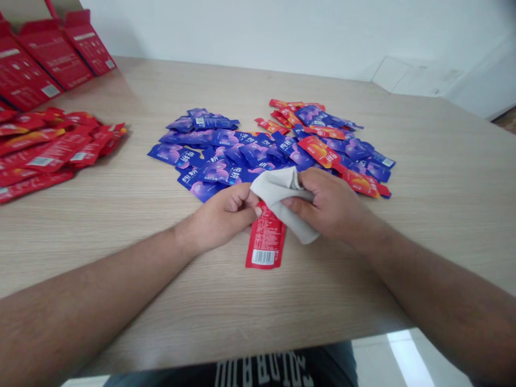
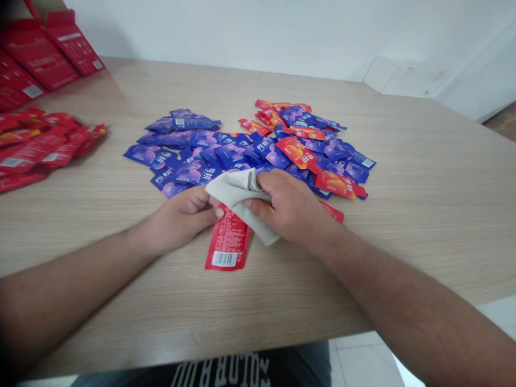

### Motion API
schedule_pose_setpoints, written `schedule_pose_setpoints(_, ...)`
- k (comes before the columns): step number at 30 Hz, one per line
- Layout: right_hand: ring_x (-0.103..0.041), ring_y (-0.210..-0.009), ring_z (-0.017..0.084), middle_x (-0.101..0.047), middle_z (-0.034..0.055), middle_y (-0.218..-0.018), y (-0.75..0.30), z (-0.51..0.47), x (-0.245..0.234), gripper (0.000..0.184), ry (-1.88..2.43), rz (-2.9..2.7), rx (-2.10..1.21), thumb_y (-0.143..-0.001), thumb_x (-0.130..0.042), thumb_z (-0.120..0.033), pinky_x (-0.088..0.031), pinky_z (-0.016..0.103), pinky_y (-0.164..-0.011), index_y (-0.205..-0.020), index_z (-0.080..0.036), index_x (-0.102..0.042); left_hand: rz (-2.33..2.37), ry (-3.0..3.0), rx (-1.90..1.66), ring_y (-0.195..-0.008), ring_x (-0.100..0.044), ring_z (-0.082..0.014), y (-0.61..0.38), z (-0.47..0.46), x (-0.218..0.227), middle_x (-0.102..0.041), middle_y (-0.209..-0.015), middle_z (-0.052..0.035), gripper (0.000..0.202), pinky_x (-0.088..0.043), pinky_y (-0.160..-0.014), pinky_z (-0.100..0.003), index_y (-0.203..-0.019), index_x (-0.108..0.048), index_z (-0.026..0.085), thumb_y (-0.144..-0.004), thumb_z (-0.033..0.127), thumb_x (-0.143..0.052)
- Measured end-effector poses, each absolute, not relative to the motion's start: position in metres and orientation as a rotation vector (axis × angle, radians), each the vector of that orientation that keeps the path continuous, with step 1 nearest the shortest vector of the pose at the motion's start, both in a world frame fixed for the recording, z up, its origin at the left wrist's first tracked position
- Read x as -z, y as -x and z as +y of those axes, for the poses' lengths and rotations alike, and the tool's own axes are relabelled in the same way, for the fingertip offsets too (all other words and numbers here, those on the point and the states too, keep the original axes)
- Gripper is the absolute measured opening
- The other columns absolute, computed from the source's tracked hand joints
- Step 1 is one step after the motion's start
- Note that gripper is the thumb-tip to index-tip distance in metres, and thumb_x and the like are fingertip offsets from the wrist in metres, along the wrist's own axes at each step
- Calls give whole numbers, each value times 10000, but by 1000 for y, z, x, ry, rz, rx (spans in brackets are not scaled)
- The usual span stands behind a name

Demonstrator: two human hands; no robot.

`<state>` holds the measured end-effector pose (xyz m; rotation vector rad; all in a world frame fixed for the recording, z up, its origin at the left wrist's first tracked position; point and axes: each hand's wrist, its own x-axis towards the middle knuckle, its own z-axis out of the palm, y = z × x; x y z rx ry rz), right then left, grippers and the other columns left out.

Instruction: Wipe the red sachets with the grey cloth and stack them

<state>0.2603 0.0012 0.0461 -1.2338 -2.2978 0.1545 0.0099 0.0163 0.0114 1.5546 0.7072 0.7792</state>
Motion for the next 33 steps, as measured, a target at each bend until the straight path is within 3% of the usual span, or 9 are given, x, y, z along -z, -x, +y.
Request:
schedule_pose_setpoints(3, -599, -850, 231, -657, 55, -940, -259, -1, -46, 223, 1287, -2259, -131, -980, -665, -412, -441, 340, -754, -951, -195, -625, 787, -1407, -781, -642, -575, -103, -10, 16, -7, -650, -779, 16, 204, -478, -596, -220, -845, -560, 185, -917, 276, -727)
schedule_pose_setpoints(7, -613, -903, 231, -655, 69, -1028, -245, -18, -48, 156, 1183, -2506, -246, -982, -663, -351, -460, 335, -759, -999, -199, -631, 820, -1239, -872, -631, -567, -103, -12, 16, -7, -633, -782, 12, 237, -458, -562, -214, -829, -564, 184, -835, 250, -792)
schedule_pose_setpoints(11, -619, -901, 218, -659, 57, -1053, -240, -27, -50, 98, 1034, -2744, -358, -990, -660, -305, -465, 333, -757, -966, -213, -637, 840, -1230, -894, -591, -527, -86, -14, 16, -11, -651, -800, 0, 231, -391, -506, -195, -812, -567, 181, -847, 259, -781)
schedule_pose_setpoints(17, -606, -909, 232, -645, 80, -1008, -255, -7, -44, 185, 1234, -2381, -133, -996, -661, -360, -469, 340, -781, -969, -185, -608, 830, -1225, -886, -581, -537, -95, -14, 15, -9, -613, -715, 20, 253, -413, -513, -202, -813, -556, 190, -838, 257, -799)
schedule_pose_setpoints(23, -614, -874, 203, -665, 44, -1034, -244, -20, -49, 91, 979, -2779, -408, -987, -672, -287, -466, 314, -753, -949, -210, -642, 831, -1217, -915, -582, -524, -84, -14, 15, -10, -619, -753, 17, 218, -400, -509, -194, -818, -553, 184, -861, 245, -758)
schedule_pose_setpoints(29, -605, -907, 235, -652, 76, -991, -258, -3, -45, 164, 1207, -2420, -151, -993, -652, -351, -478, 347, -799, -972, -194, -606, 811, -1222, -875, -549, -507, -80, -14, 15, -9, -594, -690, 36, 247, -393, -498, -193, -807, -547, 191, -829, 219, -791)
schedule_pose_setpoints(33, -608, -871, 217, -654, 62, -993, -253, -8, -45, 123, 1109, -2572, -267, -973, -670, -305, -471, 325, -755, -954, -199, -610, 805, -1218, -899, -588, -524, -81, -14, 16, -9, -640, -779, 7, 226, -391, -511, -195, -804, -556, 183, -838, 217, -777)
